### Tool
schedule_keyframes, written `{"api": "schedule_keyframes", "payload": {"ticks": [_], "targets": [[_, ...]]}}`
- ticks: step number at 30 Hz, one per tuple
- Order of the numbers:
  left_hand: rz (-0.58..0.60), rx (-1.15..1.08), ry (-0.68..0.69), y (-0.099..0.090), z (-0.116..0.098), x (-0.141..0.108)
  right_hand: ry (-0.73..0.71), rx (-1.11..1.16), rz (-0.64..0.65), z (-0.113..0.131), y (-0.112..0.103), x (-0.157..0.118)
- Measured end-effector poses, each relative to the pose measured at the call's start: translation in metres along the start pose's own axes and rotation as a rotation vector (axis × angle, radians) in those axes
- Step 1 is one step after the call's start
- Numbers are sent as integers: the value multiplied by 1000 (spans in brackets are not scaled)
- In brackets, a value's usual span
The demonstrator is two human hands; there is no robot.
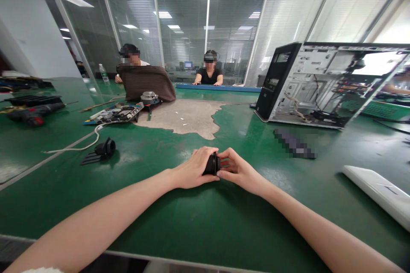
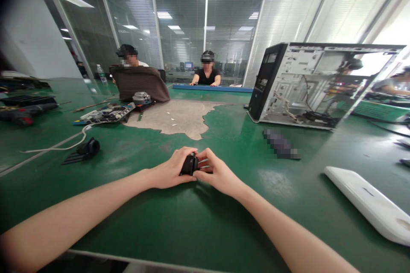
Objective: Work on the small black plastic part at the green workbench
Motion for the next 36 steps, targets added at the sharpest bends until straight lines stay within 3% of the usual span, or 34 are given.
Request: {"api": "schedule_keyframes", "payload": {"ticks": [7,16,24,31,36], "targets": [[-3,2,2,1,0,1,-42,-41,-131,-1,-4,3],[-11,5,-1,2,2,1,-3,-10,19,-2,0,-2],[-12,4,-2,3,3,1,-14,-70,-105,-5,-5,2],[-13,8,0,2,2,1,-15,-12,-24,0,-1,-1],[-15,-3,-6,2,2,1,-41,-22,-79,-1,-3,1]]}}
Point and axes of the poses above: each hand's wrist, its own x-axis towards the middle knuckle, its own y-axis out of the palm, z = x × y, the point moved 3 cm from there along x, towards the middle knuckle, and after that the axes turned 9 degrees about z, right-handed, at the moved point
